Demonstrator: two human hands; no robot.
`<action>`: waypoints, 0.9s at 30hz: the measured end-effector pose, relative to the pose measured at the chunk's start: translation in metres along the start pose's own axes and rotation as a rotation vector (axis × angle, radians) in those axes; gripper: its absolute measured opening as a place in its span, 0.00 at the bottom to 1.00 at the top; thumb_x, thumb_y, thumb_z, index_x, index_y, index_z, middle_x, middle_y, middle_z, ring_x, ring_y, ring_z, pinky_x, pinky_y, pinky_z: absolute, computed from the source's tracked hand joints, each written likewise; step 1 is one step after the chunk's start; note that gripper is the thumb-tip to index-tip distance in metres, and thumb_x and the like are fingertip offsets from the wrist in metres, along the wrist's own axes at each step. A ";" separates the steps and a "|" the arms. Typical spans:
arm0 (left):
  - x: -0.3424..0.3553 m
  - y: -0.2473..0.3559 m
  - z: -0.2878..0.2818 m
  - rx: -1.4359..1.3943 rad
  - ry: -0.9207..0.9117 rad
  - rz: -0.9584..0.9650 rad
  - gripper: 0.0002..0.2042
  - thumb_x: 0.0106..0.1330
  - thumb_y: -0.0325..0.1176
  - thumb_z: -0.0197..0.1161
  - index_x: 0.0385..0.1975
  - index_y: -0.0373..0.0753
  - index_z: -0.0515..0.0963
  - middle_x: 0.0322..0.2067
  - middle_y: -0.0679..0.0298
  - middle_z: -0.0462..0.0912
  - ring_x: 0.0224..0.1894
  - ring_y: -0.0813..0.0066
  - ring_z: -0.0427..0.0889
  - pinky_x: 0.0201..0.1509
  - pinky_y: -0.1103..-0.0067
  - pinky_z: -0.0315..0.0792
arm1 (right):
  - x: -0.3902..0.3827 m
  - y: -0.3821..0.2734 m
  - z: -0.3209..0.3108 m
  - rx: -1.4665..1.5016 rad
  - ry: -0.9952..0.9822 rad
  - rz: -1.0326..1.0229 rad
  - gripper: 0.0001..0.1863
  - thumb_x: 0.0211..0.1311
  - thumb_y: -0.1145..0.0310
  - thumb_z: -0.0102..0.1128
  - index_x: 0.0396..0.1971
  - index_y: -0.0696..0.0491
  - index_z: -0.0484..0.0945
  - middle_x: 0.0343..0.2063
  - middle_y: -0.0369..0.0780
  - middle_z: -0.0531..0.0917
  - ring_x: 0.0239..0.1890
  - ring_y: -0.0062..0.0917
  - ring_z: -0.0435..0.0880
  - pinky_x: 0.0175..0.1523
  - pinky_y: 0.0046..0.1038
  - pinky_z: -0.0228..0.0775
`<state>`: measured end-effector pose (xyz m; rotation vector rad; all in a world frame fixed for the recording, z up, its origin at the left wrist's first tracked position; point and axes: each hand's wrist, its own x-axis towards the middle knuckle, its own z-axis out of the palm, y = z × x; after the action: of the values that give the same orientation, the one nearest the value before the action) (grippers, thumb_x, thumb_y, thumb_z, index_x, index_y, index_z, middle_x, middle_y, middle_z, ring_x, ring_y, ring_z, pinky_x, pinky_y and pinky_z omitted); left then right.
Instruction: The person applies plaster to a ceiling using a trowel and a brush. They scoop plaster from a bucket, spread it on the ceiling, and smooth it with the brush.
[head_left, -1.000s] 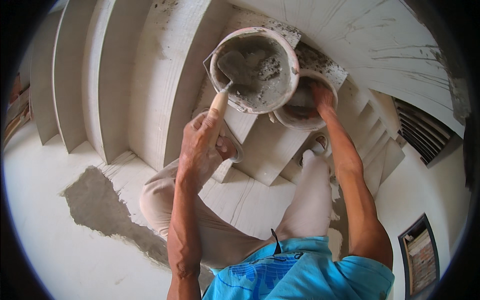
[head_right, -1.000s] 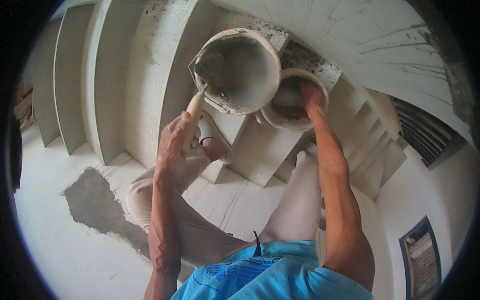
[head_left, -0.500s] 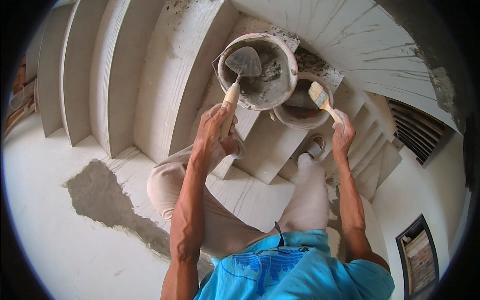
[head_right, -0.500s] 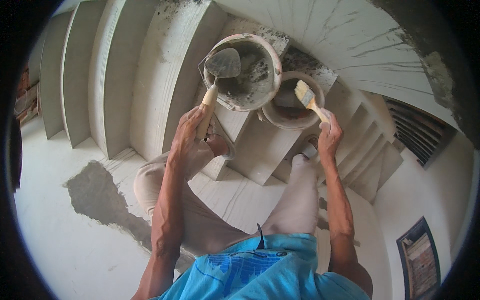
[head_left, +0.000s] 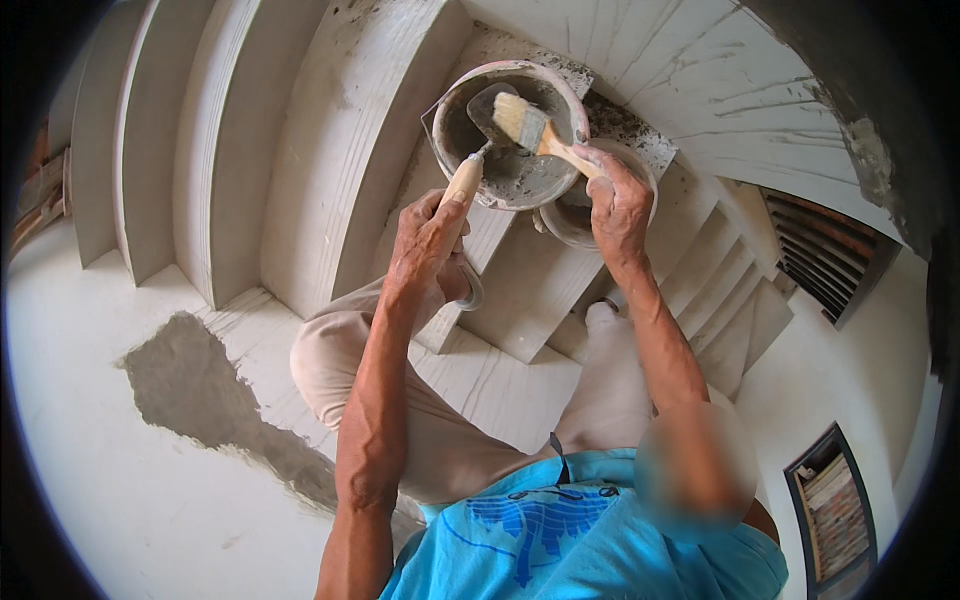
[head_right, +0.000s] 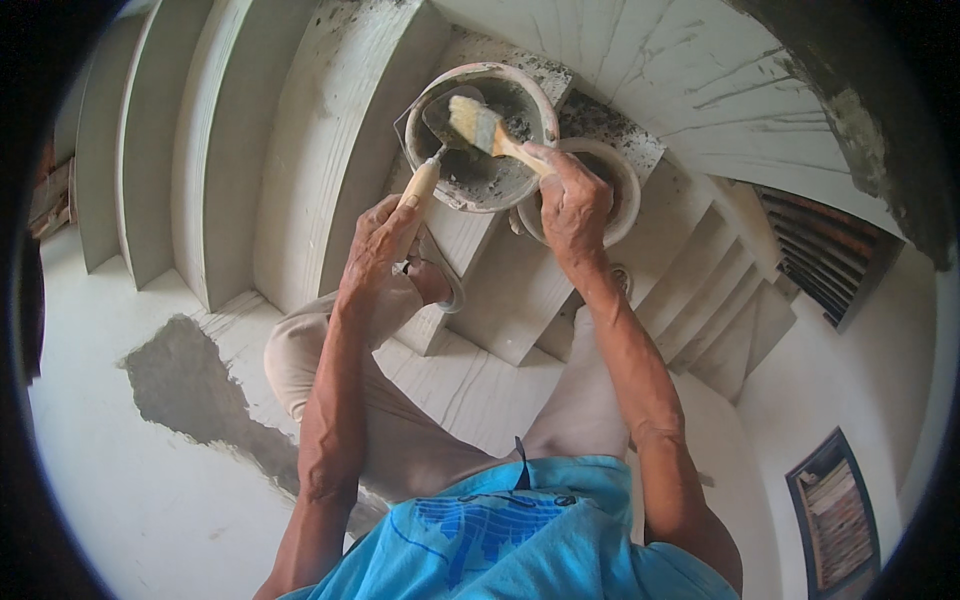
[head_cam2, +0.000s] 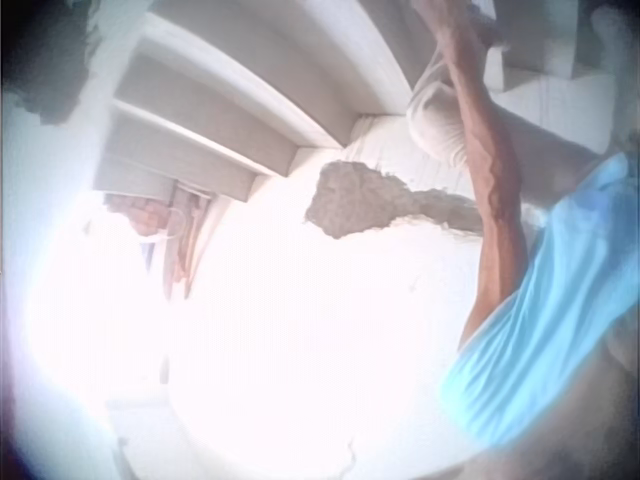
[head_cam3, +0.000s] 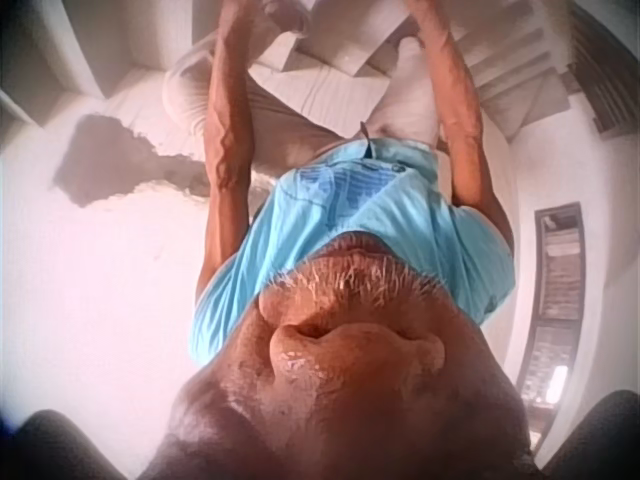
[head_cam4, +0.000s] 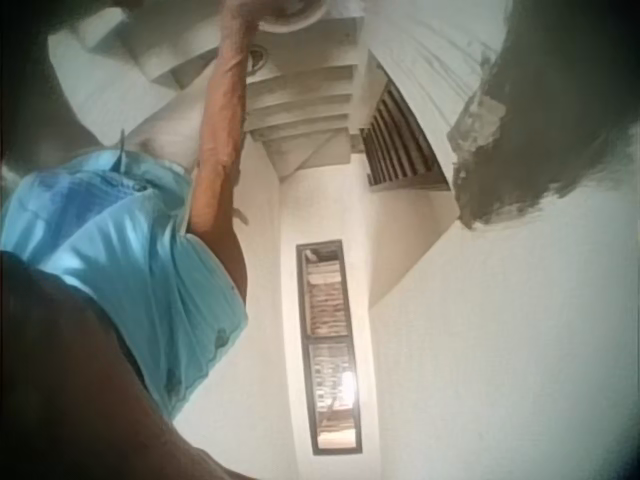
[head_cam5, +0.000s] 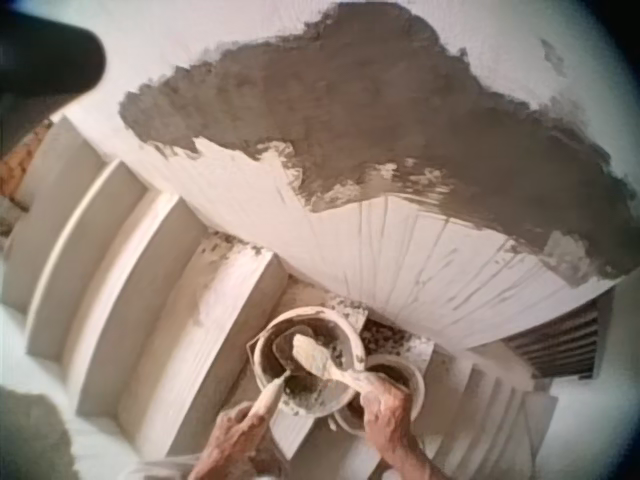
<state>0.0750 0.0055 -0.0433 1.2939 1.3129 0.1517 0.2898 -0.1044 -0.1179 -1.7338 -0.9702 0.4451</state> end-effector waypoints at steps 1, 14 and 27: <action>-0.001 0.001 -0.001 0.008 -0.001 0.004 0.21 0.70 0.50 0.59 0.38 0.32 0.78 0.24 0.66 0.75 0.23 0.81 0.72 0.24 0.79 0.69 | 0.002 0.001 0.000 -0.021 -0.001 0.010 0.21 0.54 0.84 0.48 0.45 0.58 0.84 0.36 0.47 0.87 0.37 0.37 0.88 0.45 0.33 0.79; 0.003 -0.003 -0.007 -0.002 -0.009 0.000 0.23 0.69 0.51 0.60 0.38 0.31 0.78 0.24 0.66 0.75 0.22 0.82 0.71 0.24 0.79 0.69 | -0.010 -0.006 -0.004 0.280 -0.085 0.197 0.24 0.53 0.82 0.44 0.47 0.57 0.85 0.21 0.38 0.79 0.21 0.17 0.72 0.30 0.23 0.68; 0.002 -0.004 -0.009 -0.043 -0.022 -0.010 0.20 0.70 0.48 0.58 0.36 0.31 0.78 0.23 0.66 0.75 0.21 0.81 0.72 0.23 0.78 0.70 | -0.011 -0.001 0.002 0.269 -0.067 0.225 0.25 0.53 0.81 0.44 0.48 0.55 0.86 0.18 0.34 0.75 0.21 0.14 0.69 0.28 0.22 0.64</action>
<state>0.0665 0.0107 -0.0451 1.2494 1.2908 0.1582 0.2817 -0.1118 -0.1195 -1.5944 -0.7263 0.7488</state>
